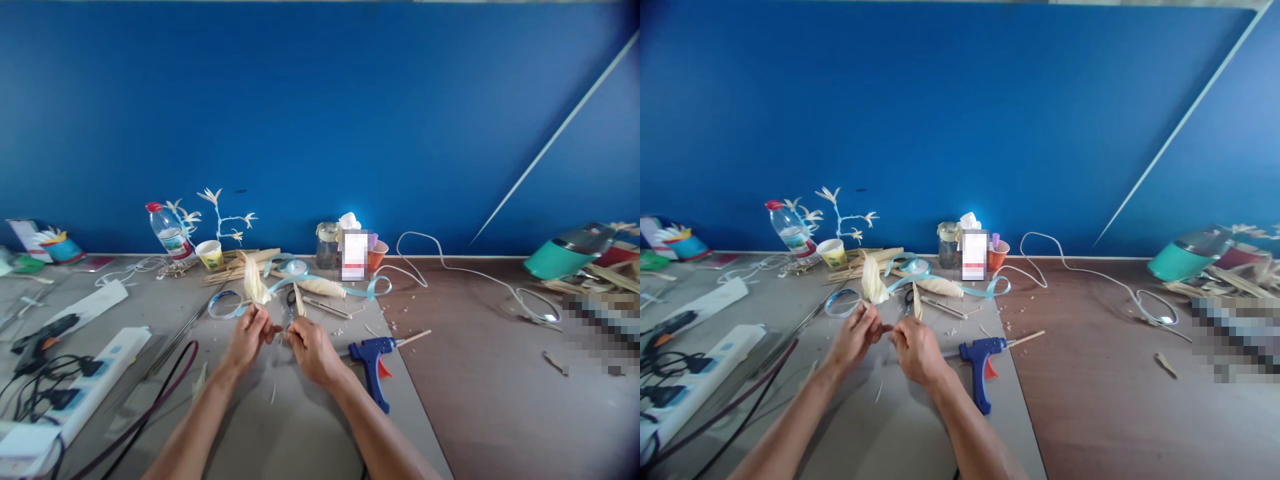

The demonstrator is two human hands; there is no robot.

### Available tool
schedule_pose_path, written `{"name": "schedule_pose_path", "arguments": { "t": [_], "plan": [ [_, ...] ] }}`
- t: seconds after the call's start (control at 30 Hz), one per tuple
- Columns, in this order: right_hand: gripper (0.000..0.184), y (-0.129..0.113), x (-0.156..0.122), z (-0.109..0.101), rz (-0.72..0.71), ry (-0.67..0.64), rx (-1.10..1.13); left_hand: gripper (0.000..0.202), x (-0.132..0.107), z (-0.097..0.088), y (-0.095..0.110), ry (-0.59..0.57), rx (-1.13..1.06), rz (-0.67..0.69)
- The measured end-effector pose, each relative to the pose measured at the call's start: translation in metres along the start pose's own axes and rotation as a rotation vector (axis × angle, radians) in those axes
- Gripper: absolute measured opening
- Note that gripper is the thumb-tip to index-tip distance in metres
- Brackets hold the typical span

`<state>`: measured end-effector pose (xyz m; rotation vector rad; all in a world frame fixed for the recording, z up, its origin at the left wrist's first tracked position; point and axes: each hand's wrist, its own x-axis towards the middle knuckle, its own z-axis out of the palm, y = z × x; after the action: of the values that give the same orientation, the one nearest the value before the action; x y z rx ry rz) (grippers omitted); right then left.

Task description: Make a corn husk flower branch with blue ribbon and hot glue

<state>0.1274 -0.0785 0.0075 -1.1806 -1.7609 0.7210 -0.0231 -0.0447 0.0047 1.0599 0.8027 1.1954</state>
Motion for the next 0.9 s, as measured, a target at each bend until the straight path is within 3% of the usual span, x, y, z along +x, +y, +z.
{"name": "schedule_pose_path", "arguments": {
  "t": [0.1,0.2,0.47,0.67,0.8,0.9],
  "plan": [
    [0.019,0.002,0.000,0.001,-0.019,0.015,-0.029,0.028,0.000,-0.001,-0.009,-0.111,0.211,-0.038],
    [0.021,0.005,0.001,0.003,-0.026,0.003,-0.055,0.031,0.000,-0.003,-0.012,-0.260,0.258,-0.095],
    [0.018,0.007,0.001,0.004,-0.093,-0.013,-0.197,0.029,-0.002,-0.006,-0.008,-0.328,0.105,-0.279],
    [0.016,0.010,-0.001,0.007,-0.129,-0.002,-0.303,0.032,-0.001,-0.007,-0.011,-0.300,0.013,-0.336],
    [0.014,0.010,-0.002,0.010,0.000,0.032,-0.193,0.036,0.000,-0.001,-0.013,-0.206,-0.052,-0.365],
    [0.016,0.009,0.001,0.011,0.173,0.059,0.020,0.036,0.000,0.005,-0.013,-0.121,-0.079,-0.342]
  ]
}}
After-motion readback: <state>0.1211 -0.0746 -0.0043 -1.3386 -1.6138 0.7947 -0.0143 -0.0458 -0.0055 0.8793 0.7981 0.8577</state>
